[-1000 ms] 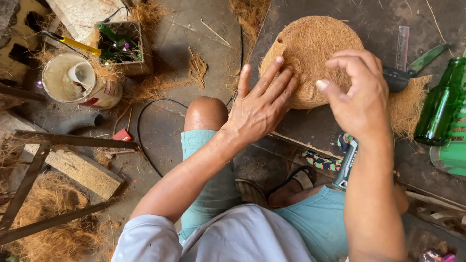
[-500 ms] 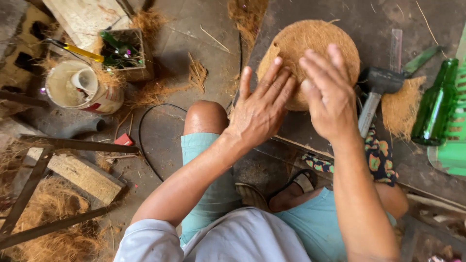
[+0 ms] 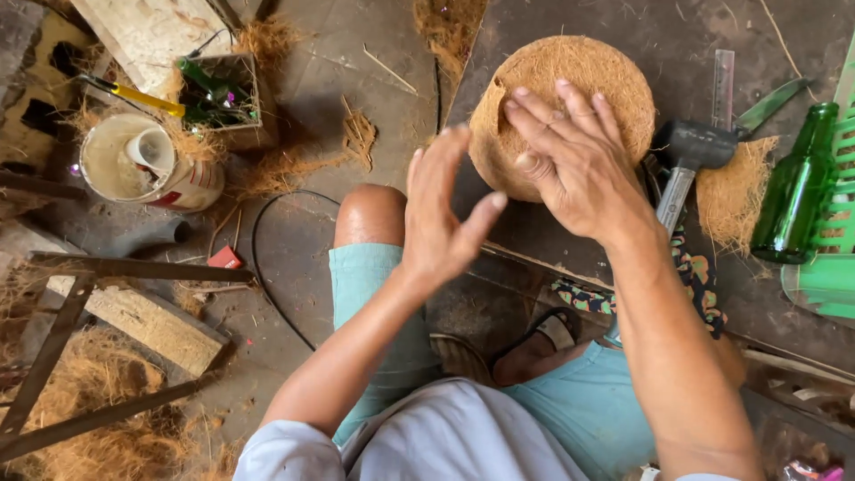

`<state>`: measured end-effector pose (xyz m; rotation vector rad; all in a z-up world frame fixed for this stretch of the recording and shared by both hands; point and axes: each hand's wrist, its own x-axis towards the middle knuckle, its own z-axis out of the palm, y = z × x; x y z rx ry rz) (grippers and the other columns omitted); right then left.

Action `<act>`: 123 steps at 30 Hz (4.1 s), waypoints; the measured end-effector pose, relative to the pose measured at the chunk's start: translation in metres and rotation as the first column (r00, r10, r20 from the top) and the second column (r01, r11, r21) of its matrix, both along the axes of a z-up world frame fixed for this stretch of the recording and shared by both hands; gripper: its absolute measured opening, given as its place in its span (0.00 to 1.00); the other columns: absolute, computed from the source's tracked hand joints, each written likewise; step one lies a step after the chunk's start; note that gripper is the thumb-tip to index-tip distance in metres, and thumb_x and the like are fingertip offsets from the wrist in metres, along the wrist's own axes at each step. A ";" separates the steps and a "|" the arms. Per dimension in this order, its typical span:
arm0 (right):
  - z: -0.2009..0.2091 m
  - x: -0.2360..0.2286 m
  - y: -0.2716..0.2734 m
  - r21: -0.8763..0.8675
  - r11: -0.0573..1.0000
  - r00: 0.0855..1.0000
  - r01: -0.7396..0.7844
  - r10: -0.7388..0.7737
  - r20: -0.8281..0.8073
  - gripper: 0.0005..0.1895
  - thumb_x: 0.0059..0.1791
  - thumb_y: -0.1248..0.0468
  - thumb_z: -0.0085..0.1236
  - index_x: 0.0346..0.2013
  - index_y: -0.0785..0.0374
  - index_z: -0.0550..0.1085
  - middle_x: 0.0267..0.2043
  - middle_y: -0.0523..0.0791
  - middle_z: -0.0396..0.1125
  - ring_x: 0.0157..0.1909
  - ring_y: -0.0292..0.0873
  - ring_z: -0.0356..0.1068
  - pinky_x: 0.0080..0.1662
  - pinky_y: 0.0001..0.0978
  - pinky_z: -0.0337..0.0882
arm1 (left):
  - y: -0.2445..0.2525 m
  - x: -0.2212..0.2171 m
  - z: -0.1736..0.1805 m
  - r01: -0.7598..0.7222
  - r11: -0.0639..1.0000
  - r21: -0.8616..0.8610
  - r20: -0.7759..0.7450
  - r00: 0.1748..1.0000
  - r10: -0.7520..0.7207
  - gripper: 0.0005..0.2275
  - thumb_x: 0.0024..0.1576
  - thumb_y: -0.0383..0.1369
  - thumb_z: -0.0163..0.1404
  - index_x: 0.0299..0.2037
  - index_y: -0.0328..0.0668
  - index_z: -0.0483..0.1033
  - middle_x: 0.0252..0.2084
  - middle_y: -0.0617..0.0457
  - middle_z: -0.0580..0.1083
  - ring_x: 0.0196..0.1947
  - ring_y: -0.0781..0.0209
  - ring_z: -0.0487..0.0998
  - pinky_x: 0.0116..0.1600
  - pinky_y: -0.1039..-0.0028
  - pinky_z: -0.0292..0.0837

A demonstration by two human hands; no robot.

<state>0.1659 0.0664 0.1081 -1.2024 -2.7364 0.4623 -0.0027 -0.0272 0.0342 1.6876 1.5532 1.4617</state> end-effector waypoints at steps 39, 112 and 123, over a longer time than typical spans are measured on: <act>0.014 0.052 -0.032 0.045 0.962 0.923 0.269 -0.244 -0.298 0.33 0.59 0.48 0.30 0.71 0.67 0.54 0.75 0.57 0.46 0.77 0.60 0.36 0.73 0.57 0.41 | 0.046 0.032 -0.016 0.152 0.979 -0.136 0.287 0.952 -0.108 0.41 0.60 0.50 0.46 0.74 0.45 0.33 0.79 0.44 0.37 0.80 0.50 0.37 0.80 0.58 0.38; 0.029 0.037 -0.026 0.354 0.920 0.968 0.170 -0.224 0.117 0.24 0.55 0.67 0.50 0.66 0.63 0.64 0.43 0.54 0.72 0.29 0.61 0.72 0.26 0.57 0.73 | 0.089 -0.002 -0.051 0.229 0.973 -0.015 -0.069 0.971 -0.230 0.57 0.46 0.58 0.65 0.72 0.32 0.36 0.75 0.30 0.48 0.76 0.33 0.52 0.77 0.52 0.52; 0.043 0.018 -0.012 0.155 0.937 0.911 0.314 -0.344 0.229 0.27 0.55 0.66 0.45 0.71 0.62 0.61 0.55 0.55 0.68 0.38 0.58 0.72 0.37 0.51 0.77 | 0.085 -0.001 -0.049 0.211 0.977 -0.043 -0.088 0.973 -0.214 0.57 0.45 0.54 0.69 0.72 0.33 0.38 0.75 0.32 0.48 0.74 0.32 0.55 0.75 0.52 0.55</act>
